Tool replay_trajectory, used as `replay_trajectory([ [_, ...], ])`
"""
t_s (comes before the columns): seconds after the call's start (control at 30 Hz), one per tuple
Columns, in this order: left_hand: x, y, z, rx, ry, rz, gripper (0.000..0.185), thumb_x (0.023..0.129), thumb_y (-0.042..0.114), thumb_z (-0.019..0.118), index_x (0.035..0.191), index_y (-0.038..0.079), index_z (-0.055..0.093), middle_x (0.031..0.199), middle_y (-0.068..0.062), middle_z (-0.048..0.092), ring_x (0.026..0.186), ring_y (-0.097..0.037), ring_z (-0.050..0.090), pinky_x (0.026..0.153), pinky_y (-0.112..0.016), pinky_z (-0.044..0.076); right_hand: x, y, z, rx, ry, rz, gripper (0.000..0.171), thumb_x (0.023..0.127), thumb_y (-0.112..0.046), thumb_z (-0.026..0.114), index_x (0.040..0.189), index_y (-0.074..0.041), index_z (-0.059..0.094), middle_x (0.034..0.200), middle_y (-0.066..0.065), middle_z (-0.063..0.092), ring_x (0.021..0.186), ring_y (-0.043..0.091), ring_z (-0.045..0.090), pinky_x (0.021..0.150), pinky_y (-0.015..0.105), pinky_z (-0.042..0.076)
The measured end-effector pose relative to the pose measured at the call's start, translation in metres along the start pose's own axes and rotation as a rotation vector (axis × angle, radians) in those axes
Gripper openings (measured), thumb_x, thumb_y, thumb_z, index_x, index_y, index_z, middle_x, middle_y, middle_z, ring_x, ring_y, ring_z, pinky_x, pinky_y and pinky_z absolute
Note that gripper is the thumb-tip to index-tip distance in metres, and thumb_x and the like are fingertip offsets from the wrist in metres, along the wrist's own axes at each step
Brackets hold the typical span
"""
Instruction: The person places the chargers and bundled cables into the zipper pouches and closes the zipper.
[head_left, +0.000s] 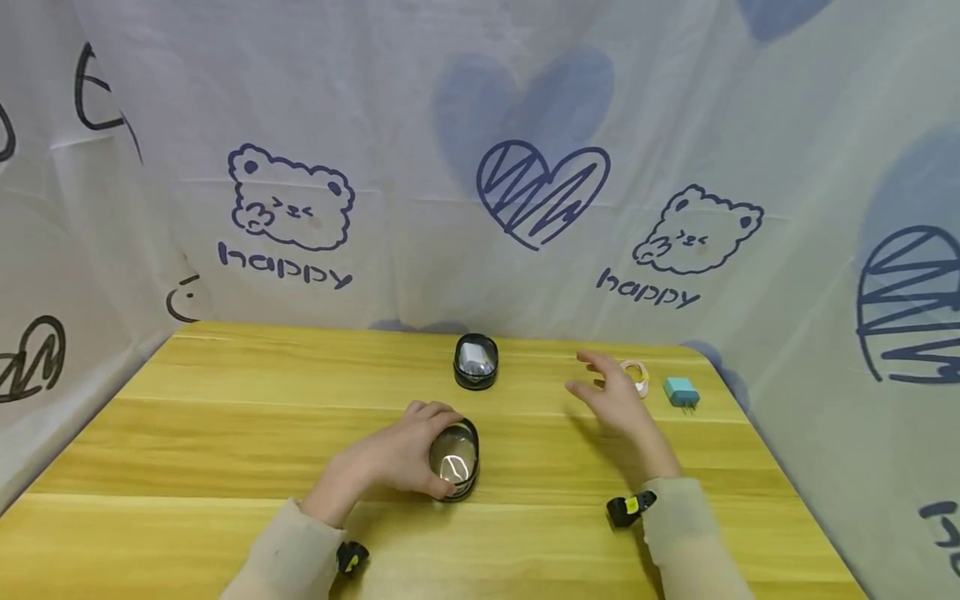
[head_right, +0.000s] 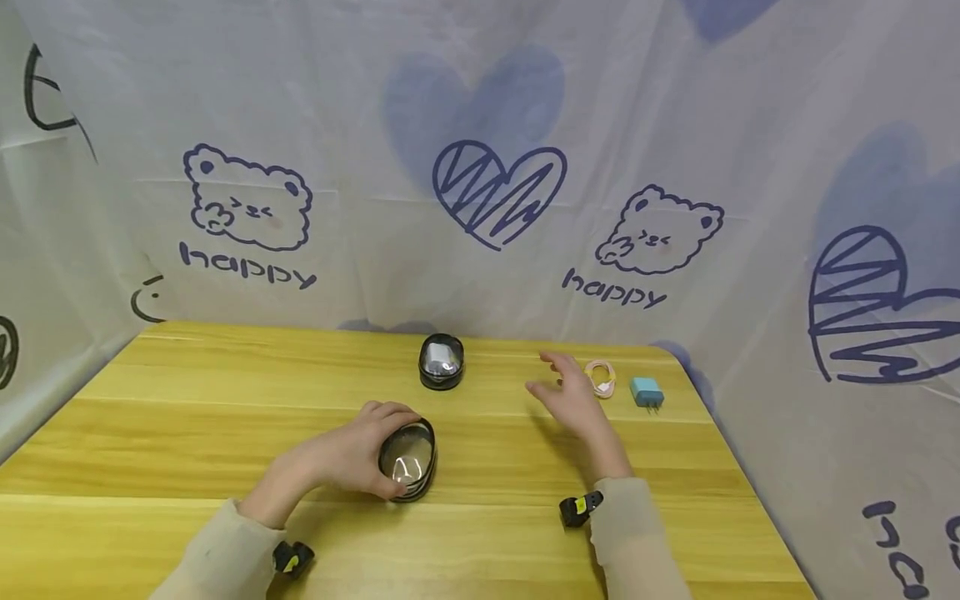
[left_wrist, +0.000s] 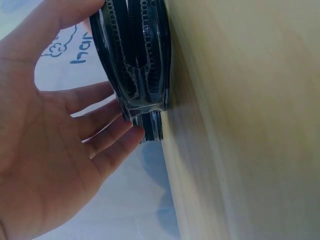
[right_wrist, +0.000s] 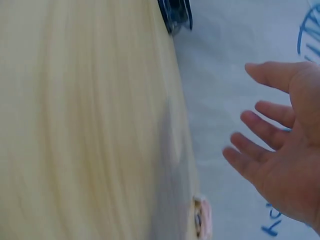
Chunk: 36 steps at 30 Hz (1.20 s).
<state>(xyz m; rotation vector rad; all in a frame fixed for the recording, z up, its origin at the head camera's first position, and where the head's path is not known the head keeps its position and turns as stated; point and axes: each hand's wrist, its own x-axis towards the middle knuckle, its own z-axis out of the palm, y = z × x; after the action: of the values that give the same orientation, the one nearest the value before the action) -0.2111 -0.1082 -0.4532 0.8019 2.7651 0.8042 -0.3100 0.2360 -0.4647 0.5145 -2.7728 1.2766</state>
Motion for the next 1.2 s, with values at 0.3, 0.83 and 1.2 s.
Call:
replay_trajectory([
  [0.3,-0.001,-0.002,-0.001,0.01,-0.002,0.014,0.097,0.069,0.032,0.09,0.151,0.001,0.049,0.152,-0.012,0.047,0.134,-0.03,0.042,0.108,-0.051,0.048,0.003,0.026,-0.023,-0.159,0.036,0.107,0.068,0.105,-0.018,0.062,0.158,0.009,0.03,0.163,0.034,0.025,0.149,0.053,0.025,0.121,0.065,0.024],
  [0.83,-0.001,0.0,-0.003,0.008,-0.028,0.0,0.096,0.071,0.036,0.09,0.152,0.003,0.049,0.152,-0.011,0.047,0.136,-0.03,0.041,0.108,-0.051,0.048,0.0,0.059,-0.046,-0.235,-0.159,0.196,0.072,0.106,-0.023,0.054,0.159,0.012,0.02,0.165,0.039,0.003,0.147,0.065,0.004,0.117,0.076,0.014],
  [1.2,-0.002,-0.002,-0.002,0.004,-0.021,-0.01,0.094,0.071,0.035,0.091,0.151,0.006,0.05,0.151,-0.008,0.048,0.133,-0.027,0.042,0.105,-0.049,0.05,0.007,0.064,-0.048,-0.365,-0.121,0.156,0.06,0.103,-0.019,0.062,0.149,0.013,0.042,0.155,0.042,0.031,0.137,0.066,0.027,0.111,0.075,0.024],
])
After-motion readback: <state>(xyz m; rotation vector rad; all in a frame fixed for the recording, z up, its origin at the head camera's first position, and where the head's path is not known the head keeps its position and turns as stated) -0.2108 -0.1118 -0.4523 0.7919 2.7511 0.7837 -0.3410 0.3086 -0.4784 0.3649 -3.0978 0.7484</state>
